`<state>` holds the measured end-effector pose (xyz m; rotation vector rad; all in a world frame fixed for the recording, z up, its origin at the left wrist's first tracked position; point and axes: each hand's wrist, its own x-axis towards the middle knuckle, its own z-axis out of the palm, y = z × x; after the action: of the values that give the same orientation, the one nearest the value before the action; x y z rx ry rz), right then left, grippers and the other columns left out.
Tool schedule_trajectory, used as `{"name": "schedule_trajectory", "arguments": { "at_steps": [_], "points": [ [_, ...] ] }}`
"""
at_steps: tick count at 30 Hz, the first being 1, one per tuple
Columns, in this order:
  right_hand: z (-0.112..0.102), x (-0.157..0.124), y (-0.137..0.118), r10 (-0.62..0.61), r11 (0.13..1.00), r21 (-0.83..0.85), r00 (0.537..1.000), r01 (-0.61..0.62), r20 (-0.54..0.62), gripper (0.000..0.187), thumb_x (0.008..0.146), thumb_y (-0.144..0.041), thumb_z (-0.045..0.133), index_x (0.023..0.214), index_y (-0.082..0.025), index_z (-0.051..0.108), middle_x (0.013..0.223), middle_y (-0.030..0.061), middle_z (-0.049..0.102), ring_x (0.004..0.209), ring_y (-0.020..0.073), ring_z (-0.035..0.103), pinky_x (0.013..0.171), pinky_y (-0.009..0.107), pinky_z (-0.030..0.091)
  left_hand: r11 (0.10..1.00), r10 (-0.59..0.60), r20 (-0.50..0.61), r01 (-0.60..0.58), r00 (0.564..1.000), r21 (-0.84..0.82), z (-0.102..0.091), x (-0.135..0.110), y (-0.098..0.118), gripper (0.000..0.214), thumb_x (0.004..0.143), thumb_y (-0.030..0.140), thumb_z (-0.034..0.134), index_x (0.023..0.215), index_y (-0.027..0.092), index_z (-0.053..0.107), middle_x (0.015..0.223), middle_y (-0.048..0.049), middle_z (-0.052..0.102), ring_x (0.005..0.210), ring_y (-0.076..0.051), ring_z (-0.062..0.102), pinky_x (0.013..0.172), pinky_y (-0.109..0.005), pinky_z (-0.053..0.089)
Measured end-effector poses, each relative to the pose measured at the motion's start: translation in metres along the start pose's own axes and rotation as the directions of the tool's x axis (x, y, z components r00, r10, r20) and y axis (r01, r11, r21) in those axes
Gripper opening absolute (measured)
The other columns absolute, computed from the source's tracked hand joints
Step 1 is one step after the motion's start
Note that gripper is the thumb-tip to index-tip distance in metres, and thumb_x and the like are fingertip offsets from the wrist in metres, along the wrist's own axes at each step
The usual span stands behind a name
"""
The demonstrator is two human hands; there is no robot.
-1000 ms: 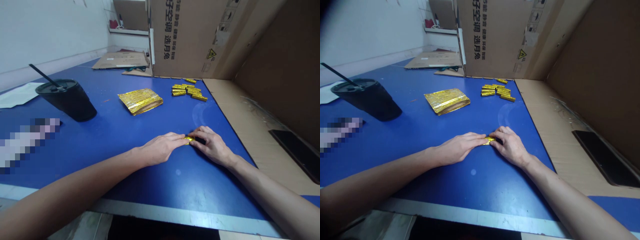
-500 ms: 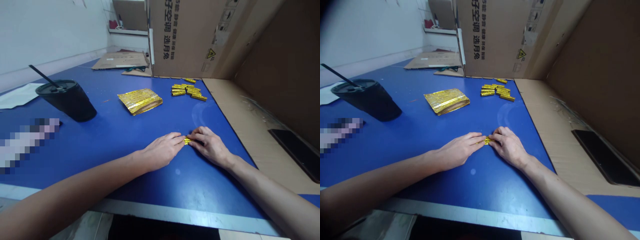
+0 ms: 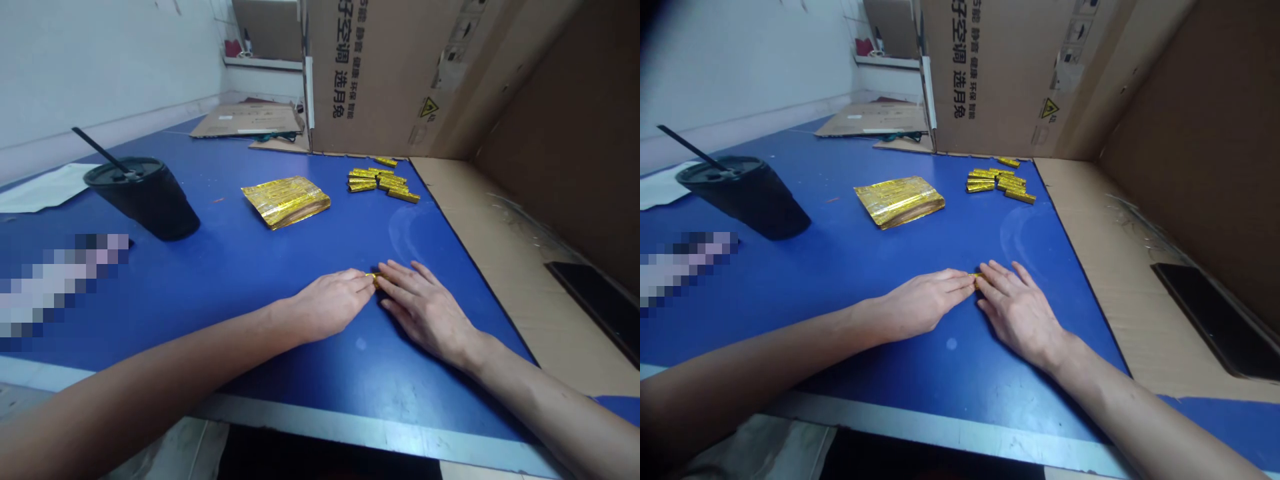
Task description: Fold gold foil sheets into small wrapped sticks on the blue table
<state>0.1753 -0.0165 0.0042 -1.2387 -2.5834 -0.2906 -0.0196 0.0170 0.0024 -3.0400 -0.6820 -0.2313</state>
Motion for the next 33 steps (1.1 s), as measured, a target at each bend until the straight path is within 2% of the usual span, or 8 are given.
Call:
{"name": "schedule_trajectory", "arguments": {
  "at_steps": [3, 6, 13, 17, 22, 27, 30, 33],
  "points": [
    [-0.001, -0.004, -0.010, -0.053, 0.998, 0.017, 0.997, 0.052, 0.054, 0.043, 0.086, -0.029, 0.041, 0.120, -0.004, 0.049, 0.125, 0.0170, 0.050, 0.117, 0.0254, 0.044, 0.099, 0.046, 0.032, 1.000, 0.005, -0.009, -0.005, 1.000, -0.014, 0.000, 0.000, 0.000, 0.035, 0.086, 0.014, 0.036, 0.118, 0.006, 0.046, 0.122, -0.0122, 0.050, 0.117, -0.020, 0.040, 0.098, -0.030, 0.032],
    [-0.001, -0.006, -0.011, -0.025, 1.000, -0.011, 0.996, 0.026, 0.082, 0.048, 0.085, -0.034, 0.041, 0.120, -0.002, 0.048, 0.123, 0.0193, 0.050, 0.114, 0.0266, 0.047, 0.097, 0.047, 0.034, 1.000, -0.003, -0.007, 0.003, 1.000, -0.021, -0.001, 0.000, -0.001, 0.037, 0.085, 0.013, 0.036, 0.120, 0.005, 0.044, 0.124, -0.0115, 0.049, 0.118, -0.020, 0.040, 0.100, -0.029, 0.031],
    [-0.006, -0.005, -0.009, 0.065, 0.995, -0.079, 0.990, -0.055, 0.125, 0.043, 0.085, -0.036, 0.041, 0.117, -0.009, 0.053, 0.123, 0.0132, 0.052, 0.115, 0.0295, 0.045, 0.096, 0.055, 0.031, 0.997, -0.017, -0.010, 0.016, 1.000, -0.076, 0.000, -0.005, -0.002, 0.039, 0.084, 0.011, 0.037, 0.123, 0.009, 0.040, 0.128, -0.0098, 0.046, 0.120, -0.018, 0.037, 0.100, -0.029, 0.031],
    [-0.009, -0.004, -0.011, 0.083, 0.994, -0.081, 0.986, -0.072, 0.147, 0.043, 0.085, -0.038, 0.041, 0.116, -0.011, 0.055, 0.122, 0.0107, 0.053, 0.116, 0.0322, 0.043, 0.096, 0.058, 0.027, 0.993, -0.079, -0.013, 0.078, 0.997, -0.090, -0.003, -0.012, 0.000, 0.033, 0.083, 0.011, 0.038, 0.115, 0.010, 0.047, 0.119, -0.0108, 0.052, 0.114, -0.020, 0.043, 0.094, -0.031, 0.037],
    [-0.009, -0.003, -0.006, 0.095, 0.995, -0.053, 0.988, -0.089, 0.123, 0.037, 0.086, -0.036, 0.041, 0.113, -0.017, 0.057, 0.121, 0.0085, 0.055, 0.115, 0.0303, 0.045, 0.095, 0.059, 0.027, 0.992, -0.093, -0.025, 0.090, 0.995, -0.093, -0.010, -0.018, 0.005, 0.024, 0.086, 0.017, 0.037, 0.103, 0.012, 0.054, 0.100, -0.0102, 0.059, 0.098, -0.019, 0.051, 0.086, -0.033, 0.041],
    [-0.008, -0.003, 0.009, 0.103, 0.994, 0.004, 0.984, -0.105, 0.145, 0.034, 0.086, -0.036, 0.042, 0.114, -0.021, 0.055, 0.123, 0.0047, 0.054, 0.119, 0.0268, 0.041, 0.097, 0.058, 0.025, 0.990, -0.092, -0.025, 0.089, 0.995, -0.109, -0.014, -0.017, 0.019, 0.031, 0.083, 0.025, 0.045, 0.110, 0.011, 0.050, 0.102, -0.0108, 0.058, 0.093, -0.022, 0.051, 0.082, -0.035, 0.040],
    [-0.005, -0.002, 0.015, 0.129, 0.987, 0.078, 0.980, -0.142, 0.149, 0.031, 0.086, -0.035, 0.042, 0.112, -0.023, 0.055, 0.124, 0.0041, 0.053, 0.119, 0.0249, 0.041, 0.097, 0.057, 0.026, 0.983, -0.069, -0.020, 0.064, 0.997, -0.169, -0.012, -0.018, 0.028, 0.037, 0.081, 0.027, 0.048, 0.115, 0.011, 0.047, 0.106, -0.0107, 0.057, 0.098, -0.023, 0.050, 0.085, -0.036, 0.038],
    [-0.002, 0.000, 0.016, 0.171, 0.972, 0.138, 0.976, -0.190, 0.135, 0.028, 0.086, -0.033, 0.042, 0.108, -0.024, 0.057, 0.122, 0.0037, 0.055, 0.118, 0.0234, 0.043, 0.097, 0.056, 0.029, 0.977, -0.059, -0.051, 0.047, 0.997, -0.209, -0.009, -0.020, 0.032, 0.040, 0.081, 0.028, 0.049, 0.117, 0.013, 0.045, 0.115, -0.0091, 0.055, 0.114, -0.025, 0.040, 0.095, -0.042, 0.029]
  ]
}}
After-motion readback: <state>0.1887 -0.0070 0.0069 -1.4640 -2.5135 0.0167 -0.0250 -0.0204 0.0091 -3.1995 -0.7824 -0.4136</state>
